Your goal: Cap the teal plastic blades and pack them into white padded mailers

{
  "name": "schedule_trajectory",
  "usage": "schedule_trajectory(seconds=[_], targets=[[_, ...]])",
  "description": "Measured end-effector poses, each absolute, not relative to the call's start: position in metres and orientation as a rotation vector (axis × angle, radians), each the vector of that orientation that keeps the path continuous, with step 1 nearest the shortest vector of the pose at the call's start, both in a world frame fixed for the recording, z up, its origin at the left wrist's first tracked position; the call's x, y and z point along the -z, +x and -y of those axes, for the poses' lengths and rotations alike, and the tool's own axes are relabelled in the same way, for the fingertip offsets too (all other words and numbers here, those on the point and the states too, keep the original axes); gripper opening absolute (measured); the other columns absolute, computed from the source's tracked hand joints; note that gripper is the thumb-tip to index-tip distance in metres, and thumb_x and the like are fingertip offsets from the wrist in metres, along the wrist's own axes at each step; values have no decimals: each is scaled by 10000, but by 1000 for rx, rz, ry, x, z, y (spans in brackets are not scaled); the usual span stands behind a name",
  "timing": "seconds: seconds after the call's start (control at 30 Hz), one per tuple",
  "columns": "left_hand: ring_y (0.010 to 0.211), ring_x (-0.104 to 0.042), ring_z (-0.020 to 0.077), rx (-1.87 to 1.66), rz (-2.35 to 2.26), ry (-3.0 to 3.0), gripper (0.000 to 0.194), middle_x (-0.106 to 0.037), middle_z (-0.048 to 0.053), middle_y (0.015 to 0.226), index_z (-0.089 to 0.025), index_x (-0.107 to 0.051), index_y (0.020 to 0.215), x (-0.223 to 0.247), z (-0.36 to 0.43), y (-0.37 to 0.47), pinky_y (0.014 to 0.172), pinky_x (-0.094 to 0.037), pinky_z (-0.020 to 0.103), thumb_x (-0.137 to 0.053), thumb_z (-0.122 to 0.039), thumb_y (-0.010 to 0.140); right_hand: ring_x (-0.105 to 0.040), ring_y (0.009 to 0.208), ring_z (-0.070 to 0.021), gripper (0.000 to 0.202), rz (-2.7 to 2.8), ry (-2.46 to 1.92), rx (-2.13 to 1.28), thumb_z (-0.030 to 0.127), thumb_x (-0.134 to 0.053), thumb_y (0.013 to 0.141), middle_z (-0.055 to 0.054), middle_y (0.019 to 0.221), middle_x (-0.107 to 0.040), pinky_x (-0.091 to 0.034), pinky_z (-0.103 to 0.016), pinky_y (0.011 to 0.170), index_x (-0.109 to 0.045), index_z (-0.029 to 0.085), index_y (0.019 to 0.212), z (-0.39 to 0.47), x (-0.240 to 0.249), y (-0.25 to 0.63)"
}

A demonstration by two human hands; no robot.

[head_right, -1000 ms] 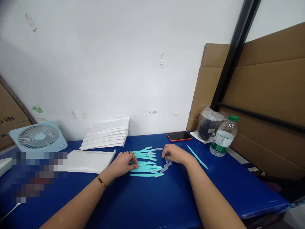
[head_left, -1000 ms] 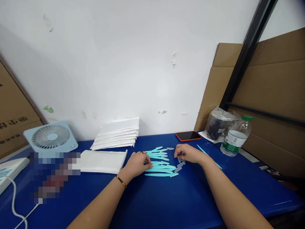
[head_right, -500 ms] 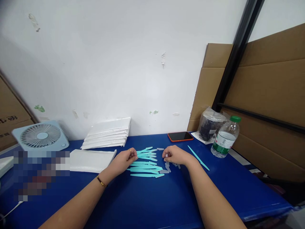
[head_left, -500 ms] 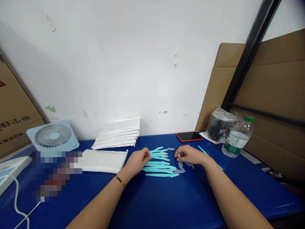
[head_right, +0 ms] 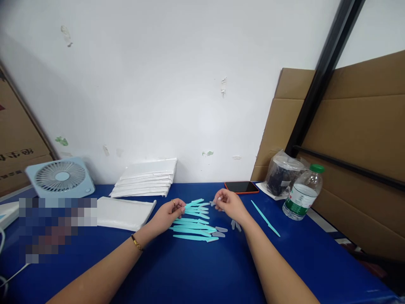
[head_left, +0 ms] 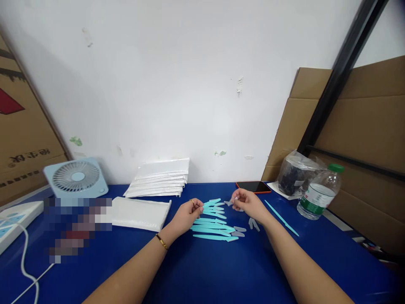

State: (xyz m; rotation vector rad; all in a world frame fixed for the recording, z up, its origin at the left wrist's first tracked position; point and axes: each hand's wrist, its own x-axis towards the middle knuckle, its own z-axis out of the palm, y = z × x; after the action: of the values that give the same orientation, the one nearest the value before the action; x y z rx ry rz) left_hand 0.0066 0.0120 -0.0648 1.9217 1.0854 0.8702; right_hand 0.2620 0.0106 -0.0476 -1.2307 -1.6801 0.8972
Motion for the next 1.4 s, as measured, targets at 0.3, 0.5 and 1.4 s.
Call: schedule_trajectory(seconds=[0.3, 0.5, 1.4], targets=[[618, -475, 93, -941, -1003, 1780, 224, -489, -22, 690, -161, -514, 863, 62, -9, 13, 599, -413, 220, -484, -376, 809, -544, 575, -118, 192, 1189, -889, -1061, 334, -615, 751, 10, 626, -556, -424, -228, 539, -496, 191, 796, 2, 41, 227], [618, -475, 93, -940, -1014, 1794, 226, -487, -23, 690, -161, -513, 859, 67, -11, 14, 596, -420, 217, -486, -379, 807, -551, 566, -126, 224, 1271, -925, -1075, 373, -627, 736, 3, 609, -569, -439, -241, 539, -506, 188, 774, 3, 43, 217], [938, -487, 212, -461, -1338, 2489, 96, -602, 21, 892, -242, -664, 730, 55, -11, 2, 771, -326, 302, -622, -324, 705, -585, 648, -164, 93, 2177, -1772, -312, 108, -588, 627, -35, 695, -637, -378, -219, 535, -606, 184, 678, -24, 69, 292]])
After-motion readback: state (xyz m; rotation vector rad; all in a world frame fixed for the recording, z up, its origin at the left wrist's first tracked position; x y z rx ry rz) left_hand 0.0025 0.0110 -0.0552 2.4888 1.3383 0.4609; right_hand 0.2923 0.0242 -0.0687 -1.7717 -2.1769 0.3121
